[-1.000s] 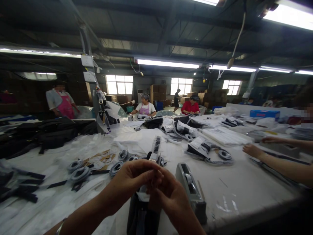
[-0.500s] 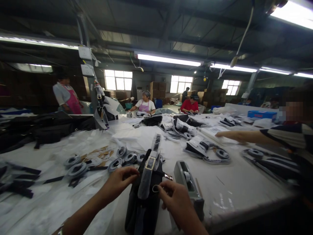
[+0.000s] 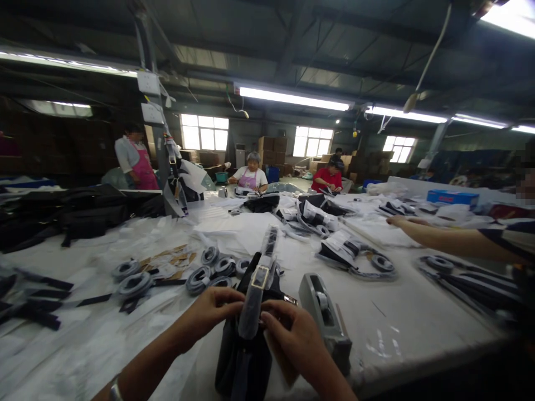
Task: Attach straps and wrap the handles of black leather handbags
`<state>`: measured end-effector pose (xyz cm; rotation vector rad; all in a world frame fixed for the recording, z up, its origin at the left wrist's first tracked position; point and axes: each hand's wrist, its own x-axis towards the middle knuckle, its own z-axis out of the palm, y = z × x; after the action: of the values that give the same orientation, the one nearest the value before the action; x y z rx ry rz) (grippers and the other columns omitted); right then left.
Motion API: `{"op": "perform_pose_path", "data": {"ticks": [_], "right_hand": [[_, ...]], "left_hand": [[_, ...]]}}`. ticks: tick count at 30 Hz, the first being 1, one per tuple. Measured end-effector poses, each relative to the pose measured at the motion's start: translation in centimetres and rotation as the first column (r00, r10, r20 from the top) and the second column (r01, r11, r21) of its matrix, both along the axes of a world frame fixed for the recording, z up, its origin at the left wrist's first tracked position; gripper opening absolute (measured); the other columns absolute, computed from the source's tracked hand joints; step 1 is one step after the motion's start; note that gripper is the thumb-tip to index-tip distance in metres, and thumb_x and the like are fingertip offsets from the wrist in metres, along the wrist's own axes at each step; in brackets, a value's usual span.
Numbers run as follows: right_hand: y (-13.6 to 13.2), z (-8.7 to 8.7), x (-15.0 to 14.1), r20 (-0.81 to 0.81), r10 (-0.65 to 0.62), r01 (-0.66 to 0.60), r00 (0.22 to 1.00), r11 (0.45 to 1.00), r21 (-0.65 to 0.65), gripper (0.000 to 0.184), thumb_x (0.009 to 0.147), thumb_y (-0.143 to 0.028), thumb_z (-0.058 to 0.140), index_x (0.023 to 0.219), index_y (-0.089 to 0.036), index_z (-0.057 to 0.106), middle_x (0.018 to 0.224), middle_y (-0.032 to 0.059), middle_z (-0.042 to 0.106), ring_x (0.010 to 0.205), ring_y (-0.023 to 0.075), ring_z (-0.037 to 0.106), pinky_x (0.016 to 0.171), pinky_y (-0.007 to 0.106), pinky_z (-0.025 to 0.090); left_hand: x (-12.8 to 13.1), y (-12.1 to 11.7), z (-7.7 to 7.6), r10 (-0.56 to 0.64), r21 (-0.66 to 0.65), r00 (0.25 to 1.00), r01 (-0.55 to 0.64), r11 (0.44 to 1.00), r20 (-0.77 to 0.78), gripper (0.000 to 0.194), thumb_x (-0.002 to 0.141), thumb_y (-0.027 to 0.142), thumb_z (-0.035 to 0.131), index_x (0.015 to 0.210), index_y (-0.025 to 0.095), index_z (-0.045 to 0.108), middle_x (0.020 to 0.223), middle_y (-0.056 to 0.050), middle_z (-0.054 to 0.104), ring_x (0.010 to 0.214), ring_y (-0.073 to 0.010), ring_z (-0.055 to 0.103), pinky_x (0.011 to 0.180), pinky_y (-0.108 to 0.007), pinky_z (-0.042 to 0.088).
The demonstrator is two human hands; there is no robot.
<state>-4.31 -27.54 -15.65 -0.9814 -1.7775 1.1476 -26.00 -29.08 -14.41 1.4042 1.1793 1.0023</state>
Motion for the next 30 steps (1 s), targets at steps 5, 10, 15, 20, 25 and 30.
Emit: {"op": "perform_pose_path", "data": {"ticks": [5,10,15,20,25,30], "right_hand": [[-0.8,-2.1,0.7,-0.238,0.033,-0.093,0.971,0.965,-0.245,0.050,0.074,-0.042,0.077,0.117,-0.019,0.066,0.088,0.0055,0.074,0.069,0.0175,0.067,0.060,0.025,0.051],[-1.7,-2.5,0.6,-0.460,-0.017,-0.159,0.888,0.927,-0.340,0.034,0.078,-0.046,0.073,0.099,-0.019,0.074,0.127,0.0113,0.064,0.099,0.0241,0.067,0.087,0.033,0.052],[-2.3,-2.5,0.0,-0.753,0.033,-0.390,0.657,0.870,-0.302,0.045,0.079,-0.053,0.069,0.113,-0.022,0.071,0.123,0.0132,0.068,0.116,0.0313,0.061,0.101,0.046,0.046],[-2.1,-1.9,-1.3,-0.510,-0.032,-0.050,0.860,0.988,-0.147,0.030,0.076,-0.037,0.078,0.103,-0.027,0.074,0.102,0.0058,0.075,0.095,0.0240,0.069,0.085,0.032,0.054],[-1.2,-0.3,-1.7,-0.178,-0.052,0.091,0.983,0.972,0.216,0.015,0.088,-0.032,0.064,0.081,-0.023,0.075,0.082,0.0022,0.071,0.078,0.0170,0.065,0.071,0.023,0.049],[-0.8,1.5,-1.6,0.009,-0.052,0.048,0.999,0.969,0.244,0.016,0.089,-0.030,0.063,0.080,-0.023,0.074,0.075,-0.0005,0.065,0.069,0.0135,0.060,0.063,0.021,0.043]], "left_hand": [[-0.8,-2.2,-1.2,0.209,-0.208,0.903,-0.138,0.968,0.376,0.027,0.078,0.033,0.076,0.098,0.015,0.071,0.081,-0.005,0.075,0.082,-0.0196,0.069,0.088,-0.034,0.050],[-0.2,-3.9,-1.6,0.269,-0.268,0.759,-0.129,0.955,0.593,0.027,0.078,0.025,0.077,0.103,0.019,0.072,0.079,-0.001,0.072,0.082,-0.0170,0.070,0.094,-0.034,0.049],[0.7,-3.9,-1.7,0.264,-0.177,0.800,-0.199,0.964,0.540,0.037,0.077,0.021,0.075,0.113,0.023,0.069,0.107,-0.006,0.073,0.080,-0.0165,0.069,0.083,-0.031,0.054],[1.5,-3.5,-2.0,0.264,-0.066,0.880,-0.260,0.963,0.395,0.041,0.075,0.027,0.079,0.115,0.025,0.070,0.110,-0.007,0.074,0.094,-0.0241,0.069,0.072,-0.028,0.056],[2.2,-3.5,-1.9,0.255,0.015,0.901,-0.277,0.961,0.351,0.046,0.068,0.024,0.084,0.112,0.024,0.072,0.106,-0.007,0.077,0.106,-0.0305,0.067,0.092,-0.039,0.053],[3.0,-4.0,-0.6,0.316,0.011,0.870,-0.346,0.938,0.378,0.049,0.067,0.029,0.084,0.114,0.023,0.070,0.106,-0.008,0.077,0.107,-0.0327,0.067,0.093,-0.041,0.054]]}}
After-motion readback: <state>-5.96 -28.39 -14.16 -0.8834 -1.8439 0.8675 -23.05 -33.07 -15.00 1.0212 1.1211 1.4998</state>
